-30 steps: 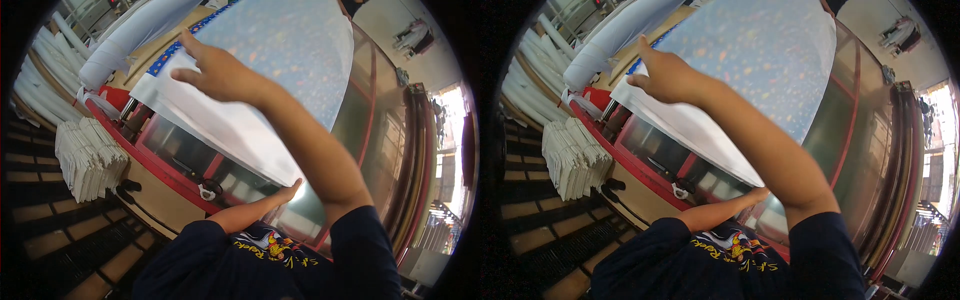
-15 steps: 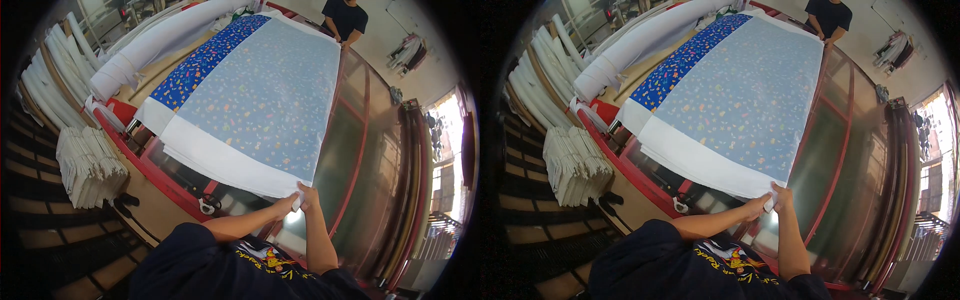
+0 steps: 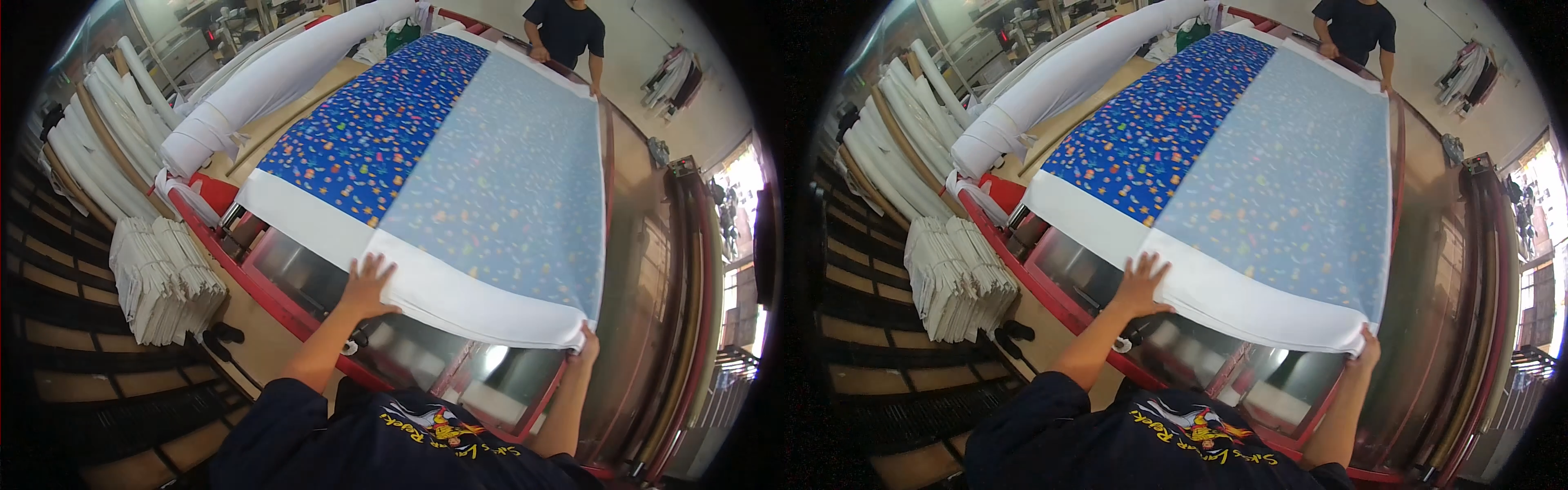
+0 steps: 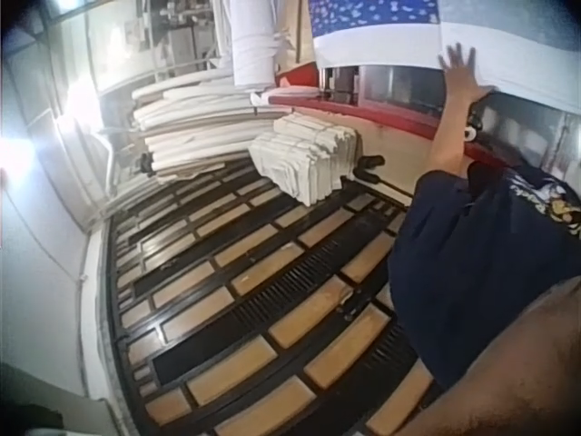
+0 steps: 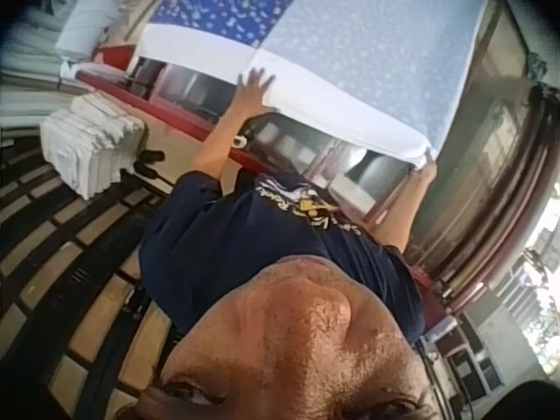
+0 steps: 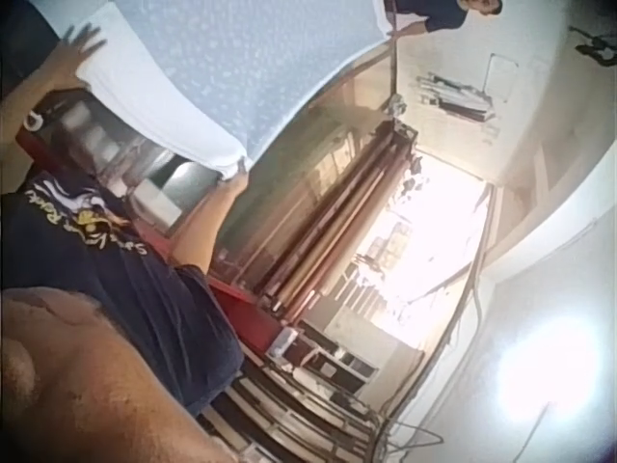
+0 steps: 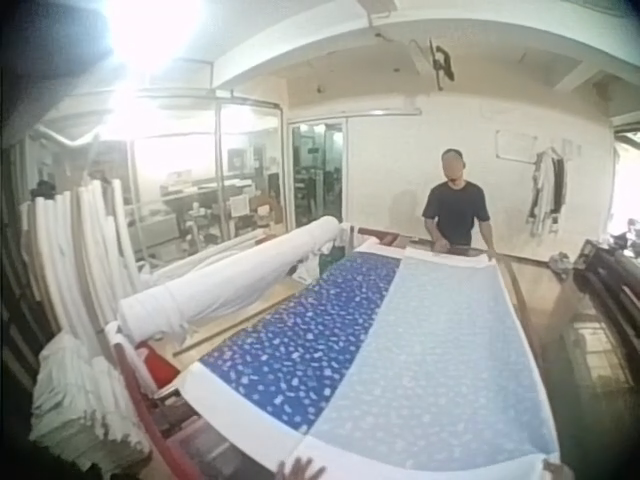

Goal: Aligning and feeding fabric through a large-format printing or heat-press machine in a textile shop.

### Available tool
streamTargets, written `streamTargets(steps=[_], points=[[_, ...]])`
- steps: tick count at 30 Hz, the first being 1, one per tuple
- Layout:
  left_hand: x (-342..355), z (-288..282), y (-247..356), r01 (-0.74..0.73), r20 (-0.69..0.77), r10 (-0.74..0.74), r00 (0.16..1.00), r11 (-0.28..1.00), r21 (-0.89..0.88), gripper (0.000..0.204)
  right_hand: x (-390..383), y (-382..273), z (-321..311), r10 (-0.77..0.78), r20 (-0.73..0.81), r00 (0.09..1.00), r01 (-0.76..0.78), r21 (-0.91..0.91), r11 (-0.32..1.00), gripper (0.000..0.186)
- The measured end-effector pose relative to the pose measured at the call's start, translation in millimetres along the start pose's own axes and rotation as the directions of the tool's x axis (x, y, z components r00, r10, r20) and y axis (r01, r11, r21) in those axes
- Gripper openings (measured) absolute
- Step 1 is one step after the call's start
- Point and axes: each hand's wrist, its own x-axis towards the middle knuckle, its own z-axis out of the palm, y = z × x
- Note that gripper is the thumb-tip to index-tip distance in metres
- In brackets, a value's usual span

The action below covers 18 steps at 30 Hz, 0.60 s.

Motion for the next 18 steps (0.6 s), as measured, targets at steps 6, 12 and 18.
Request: streamTargets(steps=[6, 12, 18], points=[[16.2, 46.2, 110.8, -0.181, -0.069, 0.17, 0.983, 0.959, -0.218, 0.114, -46.7, -158.4, 34.5, -0.441, 0.006, 0.897, 0.433, -0.204, 0.878, 0.034], [32.1, 82.7, 216.6, -0.379, -0.083, 0.372, 0.925, 0.878, -0.293, 0.09, -131.2, -284.6, 207.4, -0.768, 0.323, 0.553, 0.77, -0.55, 0.323, 0.037], [41.8, 97.5, 249.8, -0.176, -0.011, 0.286, 0.958, 0.56, -0.809, 0.065, -158.0, -177.6, 445.5, -0.656, 0.755, -0.025, 0.983, -0.1, -0.152, 0.03]])
